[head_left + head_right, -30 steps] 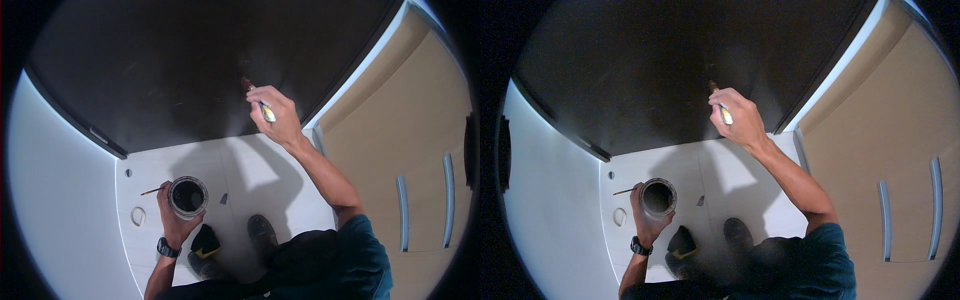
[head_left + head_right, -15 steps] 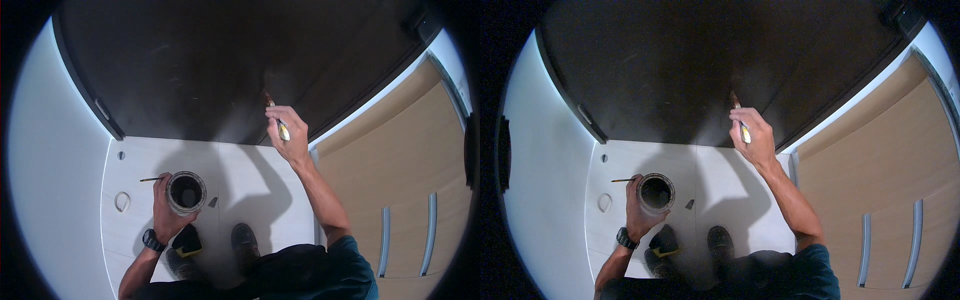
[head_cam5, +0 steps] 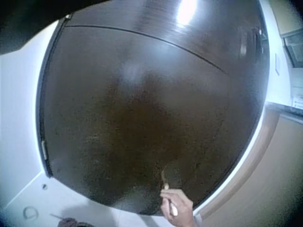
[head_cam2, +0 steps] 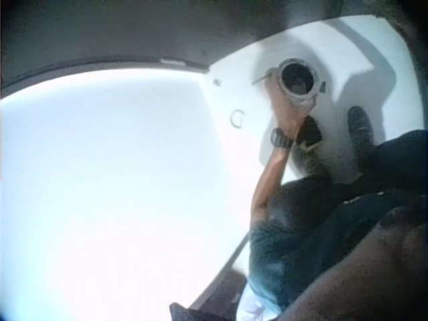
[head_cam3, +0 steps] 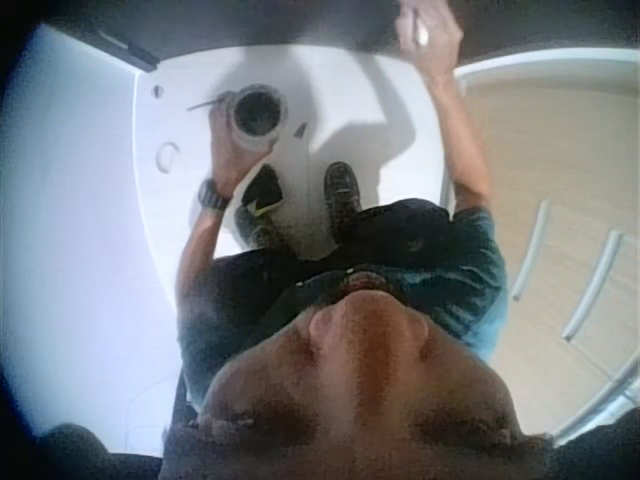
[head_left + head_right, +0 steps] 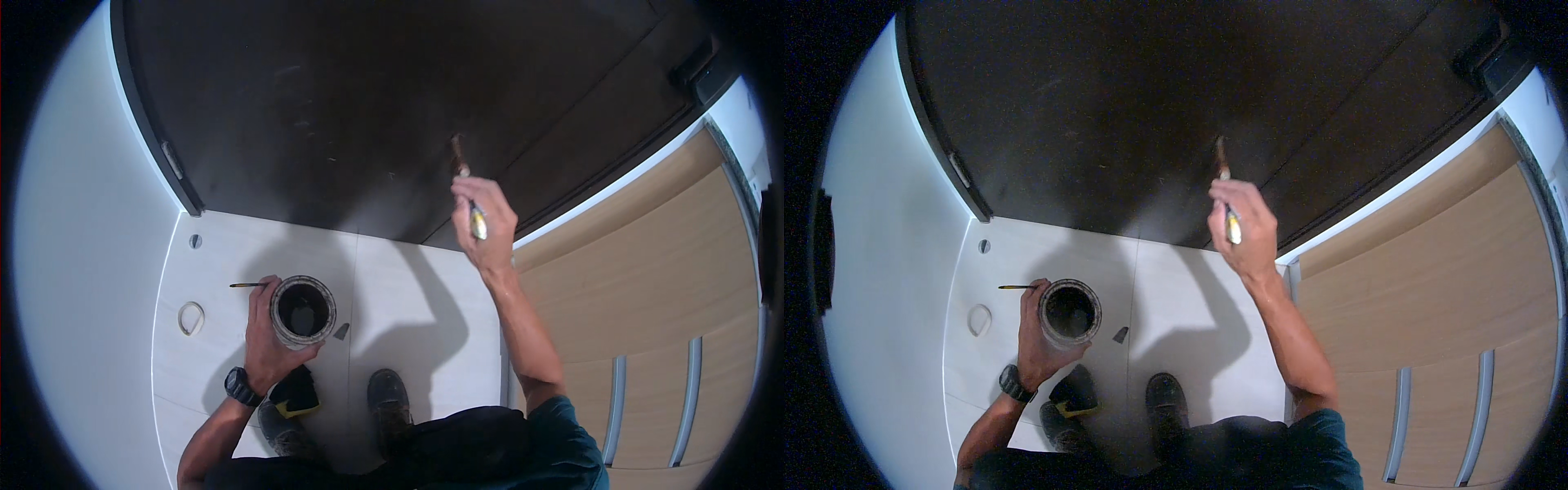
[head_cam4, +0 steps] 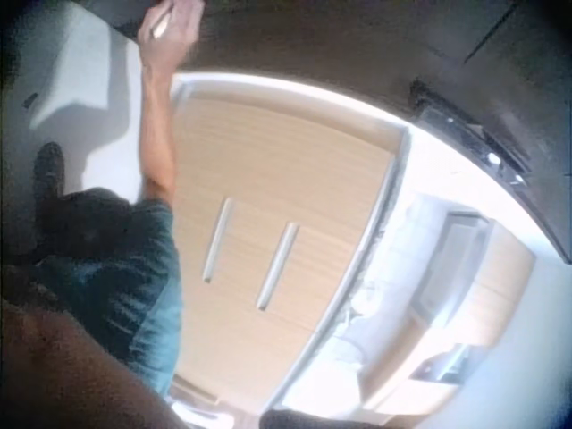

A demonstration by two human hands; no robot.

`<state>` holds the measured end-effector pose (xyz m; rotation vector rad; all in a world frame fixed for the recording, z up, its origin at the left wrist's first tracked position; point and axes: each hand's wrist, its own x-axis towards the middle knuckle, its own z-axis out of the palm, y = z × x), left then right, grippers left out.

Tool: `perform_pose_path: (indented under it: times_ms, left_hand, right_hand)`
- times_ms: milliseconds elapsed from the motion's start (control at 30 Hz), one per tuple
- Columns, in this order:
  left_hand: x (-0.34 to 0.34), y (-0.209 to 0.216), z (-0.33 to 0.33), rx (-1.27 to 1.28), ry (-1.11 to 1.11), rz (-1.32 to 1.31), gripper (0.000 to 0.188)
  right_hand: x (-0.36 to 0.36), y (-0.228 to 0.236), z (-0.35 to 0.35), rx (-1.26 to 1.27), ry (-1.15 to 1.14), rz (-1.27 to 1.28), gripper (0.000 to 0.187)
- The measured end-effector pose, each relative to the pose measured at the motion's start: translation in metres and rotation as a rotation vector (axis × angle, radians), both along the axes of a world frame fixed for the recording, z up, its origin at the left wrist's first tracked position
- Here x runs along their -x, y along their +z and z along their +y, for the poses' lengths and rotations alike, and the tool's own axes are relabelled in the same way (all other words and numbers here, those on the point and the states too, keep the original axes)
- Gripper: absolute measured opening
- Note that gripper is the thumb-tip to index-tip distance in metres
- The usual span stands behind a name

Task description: The person wipes a door with a yellow cloth, applies paint to small areas using a brush, and mixes paint by pouring liquid from a can into another container and stirring it.

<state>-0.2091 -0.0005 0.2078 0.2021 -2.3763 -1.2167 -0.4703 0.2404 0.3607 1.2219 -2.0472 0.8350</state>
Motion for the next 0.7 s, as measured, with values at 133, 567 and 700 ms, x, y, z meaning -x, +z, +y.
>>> perform_pose_path:
  times_ms: [133, 567, 700]
  left_hand:
    - [0.0, -0.001, 0.0, 0.011, 0.003, 0.009, 0.109]
    - [-0.002, -0.003, 0.0, 0.008, -0.006, -0.021, 0.112]
    - [-0.002, -0.004, 0.001, -0.006, -0.007, -0.002, 0.112]
  right_hand:
    - [-0.003, -0.002, -0.002, -0.025, 0.052, 0.005, 0.017]
    - [-0.002, 0.001, -0.004, -0.007, 0.003, 0.02, 0.017]
    - [-0.009, -0.005, -0.008, -0.082, -0.016, -0.171, 0.016]
